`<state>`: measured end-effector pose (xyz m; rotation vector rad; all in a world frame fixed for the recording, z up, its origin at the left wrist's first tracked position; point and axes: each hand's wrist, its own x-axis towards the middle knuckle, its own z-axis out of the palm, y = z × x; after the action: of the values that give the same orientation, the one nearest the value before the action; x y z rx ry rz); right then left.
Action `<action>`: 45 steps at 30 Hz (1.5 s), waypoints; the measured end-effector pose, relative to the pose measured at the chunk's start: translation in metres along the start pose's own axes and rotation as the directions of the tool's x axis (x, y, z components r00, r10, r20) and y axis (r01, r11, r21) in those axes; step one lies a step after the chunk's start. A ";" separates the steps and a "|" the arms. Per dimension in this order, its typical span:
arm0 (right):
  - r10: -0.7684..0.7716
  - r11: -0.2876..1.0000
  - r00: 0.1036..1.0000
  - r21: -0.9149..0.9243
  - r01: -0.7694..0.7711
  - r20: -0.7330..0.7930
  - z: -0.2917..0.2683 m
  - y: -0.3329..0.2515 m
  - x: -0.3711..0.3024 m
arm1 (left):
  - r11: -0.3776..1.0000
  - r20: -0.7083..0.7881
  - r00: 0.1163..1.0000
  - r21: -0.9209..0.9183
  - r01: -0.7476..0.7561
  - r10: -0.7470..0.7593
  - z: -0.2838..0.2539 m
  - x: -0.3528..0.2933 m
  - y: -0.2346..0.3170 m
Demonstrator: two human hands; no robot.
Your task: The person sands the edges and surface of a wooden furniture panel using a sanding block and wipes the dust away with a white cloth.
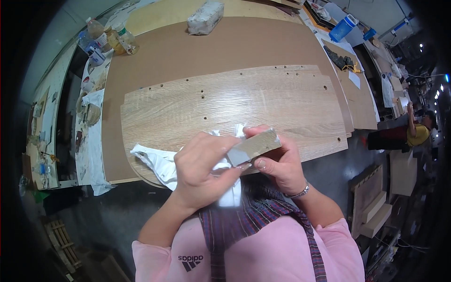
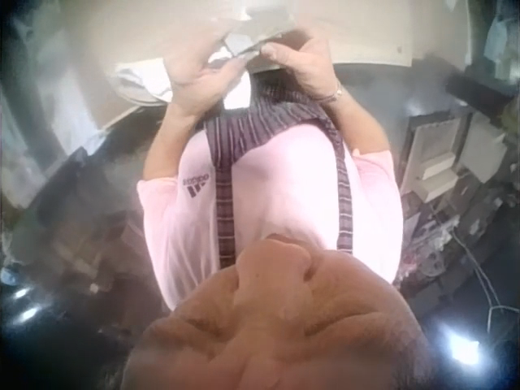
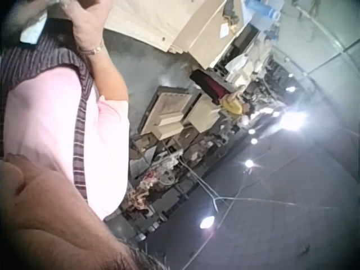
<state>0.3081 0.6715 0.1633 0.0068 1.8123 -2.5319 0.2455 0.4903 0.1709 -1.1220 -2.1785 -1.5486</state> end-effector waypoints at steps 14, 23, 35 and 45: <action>-0.145 0.976 0.983 -0.148 0.161 0.112 0.002 0.013 0.029 | 0.990 -0.207 0.975 -0.123 0.063 -0.087 0.030 0.014 -0.021; -0.296 0.292 0.878 -0.839 0.459 0.377 -0.105 -0.071 0.070 | 0.928 -0.747 0.555 -0.335 0.162 -0.366 -0.035 -0.080 0.028; -0.054 -0.145 0.568 -0.569 0.809 0.821 -0.110 -0.037 0.095 | 0.827 -0.791 0.265 -0.476 0.300 -0.551 0.077 -0.143 0.041; -0.108 -0.069 0.666 -0.674 0.735 0.738 -0.076 -0.011 0.180 | 0.694 -0.772 0.615 0.356 0.626 -0.158 0.136 -0.122 0.043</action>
<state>0.1266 0.7436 0.1452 -1.3452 3.0596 -0.4924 0.3886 0.5625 0.0741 0.2182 -2.1467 -0.9795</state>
